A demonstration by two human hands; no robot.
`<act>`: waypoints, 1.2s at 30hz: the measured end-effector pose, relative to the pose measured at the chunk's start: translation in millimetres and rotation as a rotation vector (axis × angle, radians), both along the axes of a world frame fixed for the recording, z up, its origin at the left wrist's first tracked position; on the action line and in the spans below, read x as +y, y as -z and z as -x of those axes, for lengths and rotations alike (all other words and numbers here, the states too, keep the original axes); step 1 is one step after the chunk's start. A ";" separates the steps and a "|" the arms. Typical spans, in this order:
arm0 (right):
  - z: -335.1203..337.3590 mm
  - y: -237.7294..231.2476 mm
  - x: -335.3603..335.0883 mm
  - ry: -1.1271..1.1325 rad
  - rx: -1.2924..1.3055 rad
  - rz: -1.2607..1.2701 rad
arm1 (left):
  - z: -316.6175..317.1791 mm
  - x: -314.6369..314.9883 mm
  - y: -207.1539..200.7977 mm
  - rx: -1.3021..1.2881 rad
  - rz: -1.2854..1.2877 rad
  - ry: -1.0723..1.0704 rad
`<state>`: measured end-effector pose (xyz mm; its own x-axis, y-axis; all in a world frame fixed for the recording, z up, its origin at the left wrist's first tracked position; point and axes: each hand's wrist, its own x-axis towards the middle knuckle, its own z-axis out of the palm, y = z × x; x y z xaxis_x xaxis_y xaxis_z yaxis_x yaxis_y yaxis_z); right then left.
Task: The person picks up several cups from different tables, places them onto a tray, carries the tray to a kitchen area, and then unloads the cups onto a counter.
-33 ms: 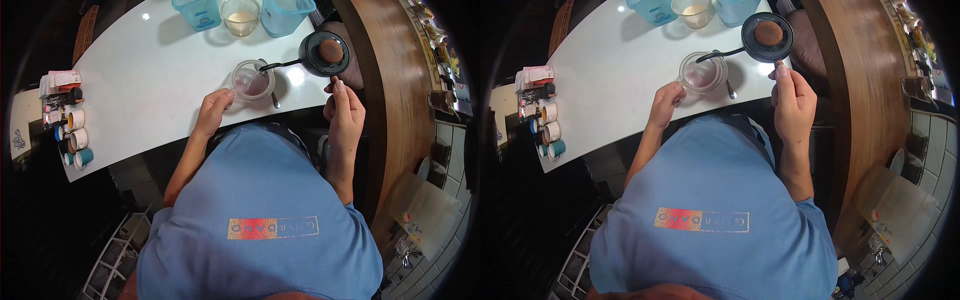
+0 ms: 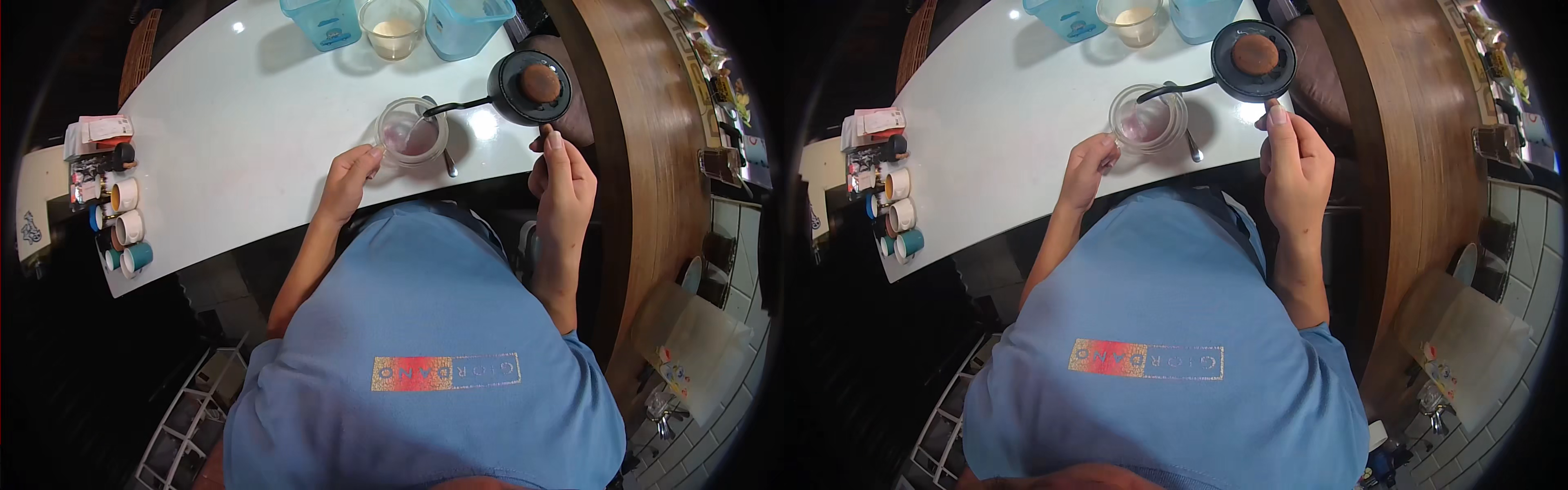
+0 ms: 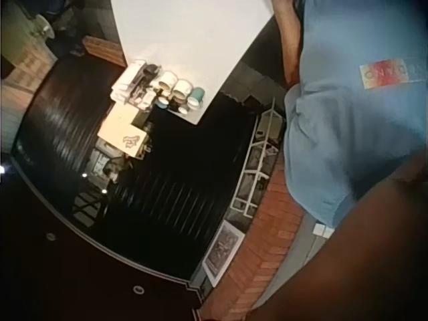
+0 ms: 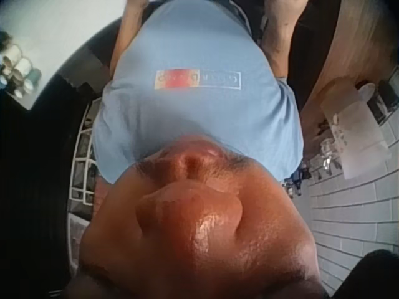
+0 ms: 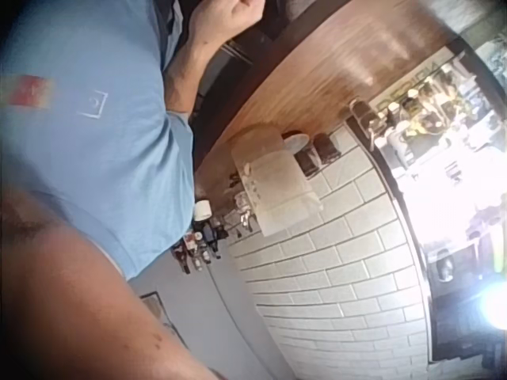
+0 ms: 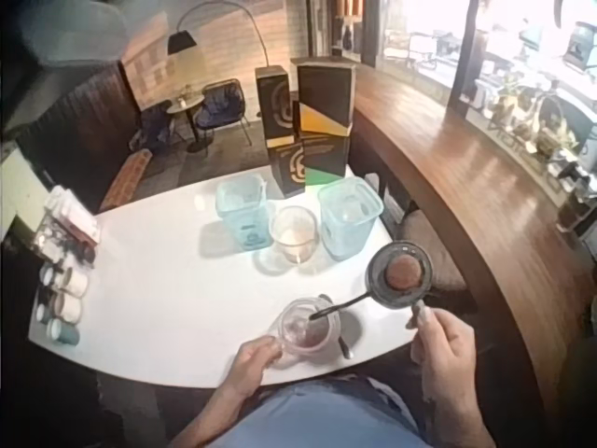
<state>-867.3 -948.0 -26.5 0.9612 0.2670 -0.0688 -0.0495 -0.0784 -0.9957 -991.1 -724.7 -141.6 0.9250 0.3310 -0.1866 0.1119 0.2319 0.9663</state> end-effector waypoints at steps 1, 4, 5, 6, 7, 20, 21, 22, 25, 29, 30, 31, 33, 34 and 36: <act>0.2 -1.0 0.5 0.004 -0.001 0.005 | 0.2 -0.1 -0.6 0.003 -0.026 -0.009; -0.7 0.6 0.0 0.006 -0.005 0.009 | 0.5 0.3 -3.3 0.017 -0.025 -0.016; -1.2 1.3 -0.2 0.003 -0.007 0.008 | 0.6 0.1 -4.8 0.017 -0.025 -0.017; -1.3 1.4 0.1 0.002 -0.008 0.007 | 0.7 -0.4 -6.4 0.028 -0.022 -0.023; -1.1 1.2 0.5 0.002 0.003 -0.003 | 0.9 -0.3 -7.4 0.038 -0.017 -0.027; -0.3 1.4 6.4 0.014 0.005 0.017 | 10.4 4.1 -13.6 0.037 -0.062 -0.041; -0.3 1.3 6.9 0.014 0.004 0.017 | 12.0 6.4 -13.5 0.019 -0.075 -0.057; -0.2 1.7 7.1 0.011 -0.002 0.019 | 13.8 8.3 -13.3 0.001 -0.087 -0.074; 0.0 1.5 7.2 0.007 -0.007 0.023 | 18.2 13.0 -16.5 0.004 -0.100 -0.079; 1.2 0.0 8.4 0.002 -0.003 0.016 | 21.9 13.5 -20.1 0.024 -0.121 -0.089; 1.3 -0.3 8.6 0.003 -0.004 0.017 | 22.8 12.7 -21.1 0.045 -0.107 -0.087; 1.3 -0.1 8.7 0.000 -0.002 0.012 | 23.5 11.7 -21.7 0.066 -0.093 -0.085; 1.3 -0.3 9.1 -0.003 -0.001 0.007 | 24.2 9.0 -22.5 0.081 -0.099 -0.081; 1.4 -0.3 9.9 0.002 -0.009 0.018 | 24.4 7.5 -22.4 0.097 -0.106 -0.079; 1.0 0.2 10.1 0.005 -0.019 0.028 | 23.4 3.5 -20.6 0.095 -0.097 -0.069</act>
<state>-868.4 -937.9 -26.7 0.9639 0.2599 -0.0584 -0.0315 -0.1064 -0.9938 -1014.5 -721.2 -121.0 0.8789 0.4141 -0.2367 0.1914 0.1483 0.9702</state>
